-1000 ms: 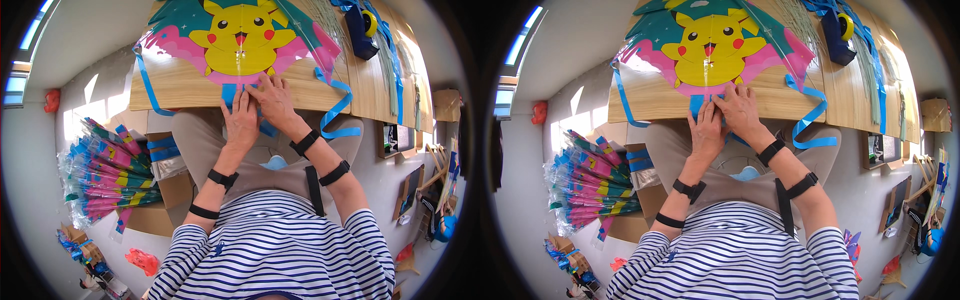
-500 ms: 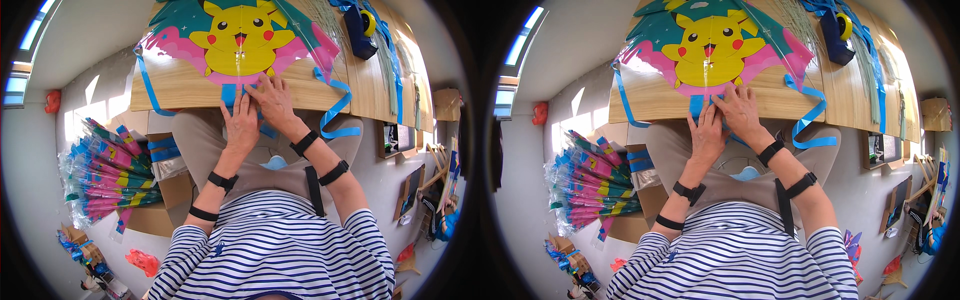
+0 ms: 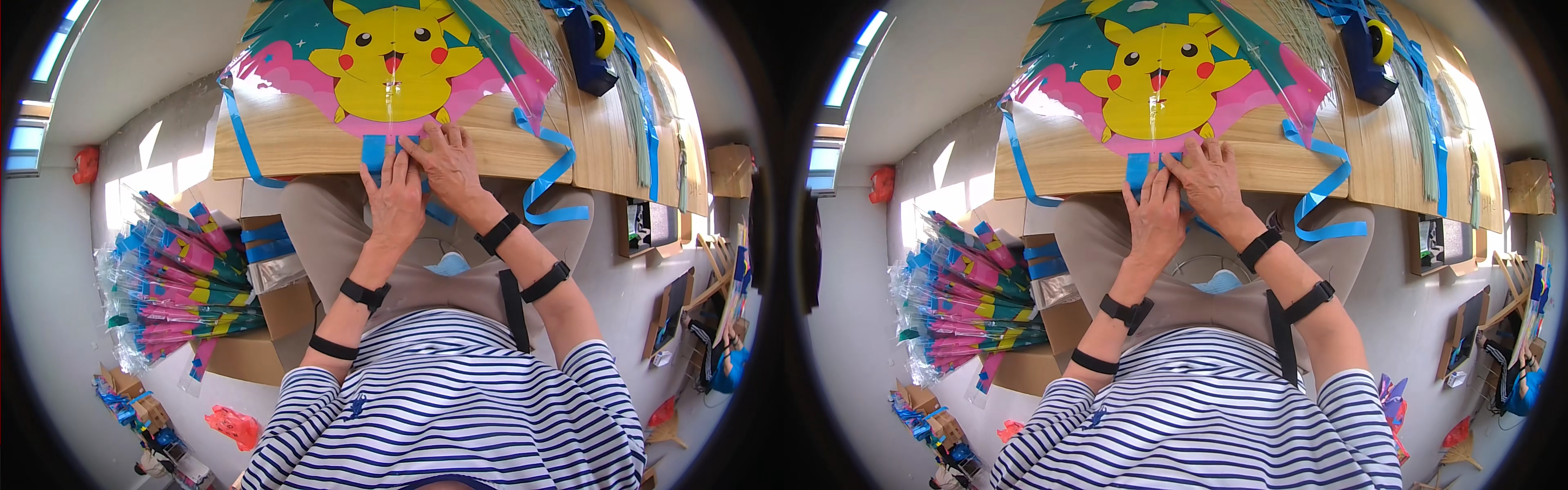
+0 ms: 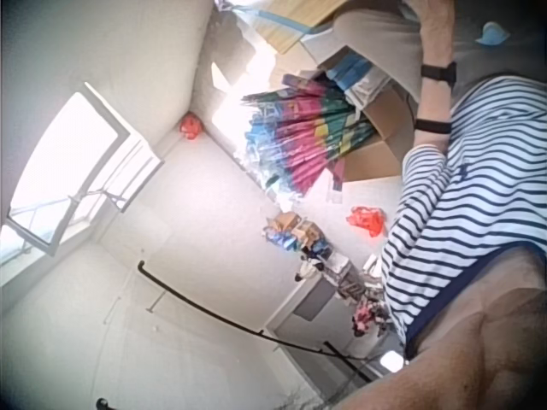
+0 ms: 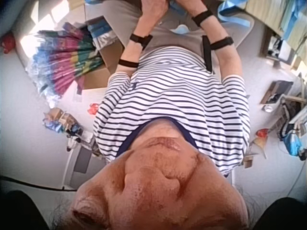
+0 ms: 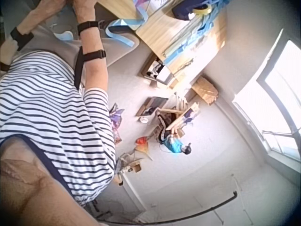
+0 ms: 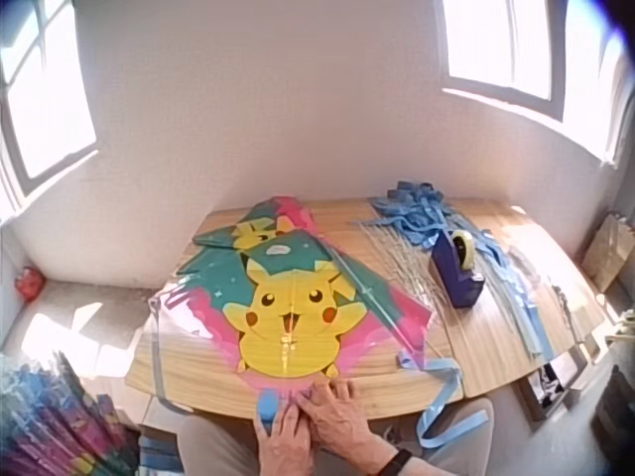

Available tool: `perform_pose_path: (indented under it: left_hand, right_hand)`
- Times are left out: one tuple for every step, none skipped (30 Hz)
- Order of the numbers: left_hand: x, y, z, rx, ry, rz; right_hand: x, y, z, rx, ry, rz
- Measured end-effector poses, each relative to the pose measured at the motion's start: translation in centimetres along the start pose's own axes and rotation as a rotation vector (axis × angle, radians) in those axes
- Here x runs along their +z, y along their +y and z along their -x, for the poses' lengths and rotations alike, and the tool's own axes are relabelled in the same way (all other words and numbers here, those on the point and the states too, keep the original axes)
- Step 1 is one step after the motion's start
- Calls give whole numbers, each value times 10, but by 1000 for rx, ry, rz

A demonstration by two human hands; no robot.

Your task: Assembling a Pokemon-themed kite by attaching blue ribbons to the frame using tape.

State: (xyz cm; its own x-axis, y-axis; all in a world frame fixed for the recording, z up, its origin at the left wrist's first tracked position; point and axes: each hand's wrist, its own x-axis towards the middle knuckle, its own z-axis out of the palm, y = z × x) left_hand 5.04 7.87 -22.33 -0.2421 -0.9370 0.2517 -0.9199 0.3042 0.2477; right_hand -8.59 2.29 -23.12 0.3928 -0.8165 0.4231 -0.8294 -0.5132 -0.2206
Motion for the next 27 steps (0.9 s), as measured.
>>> perform_pose_path:
  left_hand:
    - [-1,0,0,-2,-7,-3]
    - [-2,0,-2,-2,-12,-5]
    - [-2,0,-2,-2,-24,-11]
    - [-2,0,-2,1,-37,-16]
    - [-1,2,-5,10,-45,-14]
    - [-1,3,-7,-1,-76,-20]
    - [-4,2,-5,-9,-108,-26]
    - [-5,4,-6,-8,-134,-22]
    - [-6,2,-5,-11,-141,-38]
    - [-8,1,-3,-29,-153,-42]
    - [-10,2,-3,-34,-165,-45]
    - [-11,3,-2,-34,-166,-46]
    - [-12,5,-3,-29,-167,-38]
    - [-10,7,-5,-17,-166,-33]
    - [-9,7,-6,-10,-169,-34]
    - [-6,7,-5,-9,-171,-34]
    - [-7,8,-6,1,-172,-37]
    - [-8,8,-6,2,-174,-45]
    - [-9,8,-7,1,-175,-53]
    - [-11,8,-6,-2,-185,-57]
    - [-12,7,-6,-6,-193,-61]
    - [-13,7,-6,-11,-200,-64]
    - [-14,7,-6,-8,-203,-70]
    - [-13,8,-7,-5,-205,-77]
    - [-12,8,-7,-3,-210,-78]
    - [-11,8,-8,4,-213,-77]
    - [-12,7,-6,0,-217,-80]
  right_hand:
    - [0,-1,0,3,-5,-14]
    - [-1,-1,0,7,-8,-25]
    - [-2,0,0,11,-11,-37]
    - [-4,0,0,25,6,-71]
    - [-8,4,0,42,25,-94]
    - [-13,9,1,60,44,-117]
    - [-17,13,3,136,55,-210]
    - [-25,23,6,213,71,-288]
    - [-34,36,7,285,95,-360]
    - [-44,55,7,372,133,-377]
    - [-55,78,10,466,178,-388]
    - [-65,102,15,557,231,-404]
    - [-73,136,22,621,360,-332]
    - [-85,172,26,735,414,-311]
    - [-98,207,31,850,469,-301]
    - [-112,233,32,957,520,-293]
    - [-126,253,28,1029,563,-392]
    - [-138,267,21,1094,596,-502]
    - [-149,280,14,1154,629,-615]
    - [-155,288,6,1179,598,-661]
    - [-160,295,-1,1201,566,-707]
    - [-165,302,-8,1221,533,-753]
    - [-165,311,-11,1206,508,-755]
    - [-165,321,-16,1223,485,-761]
    - [-166,330,-20,1243,461,-762]
    - [-167,338,-22,1263,436,-762]
    - [-166,341,-26,1271,422,-770]
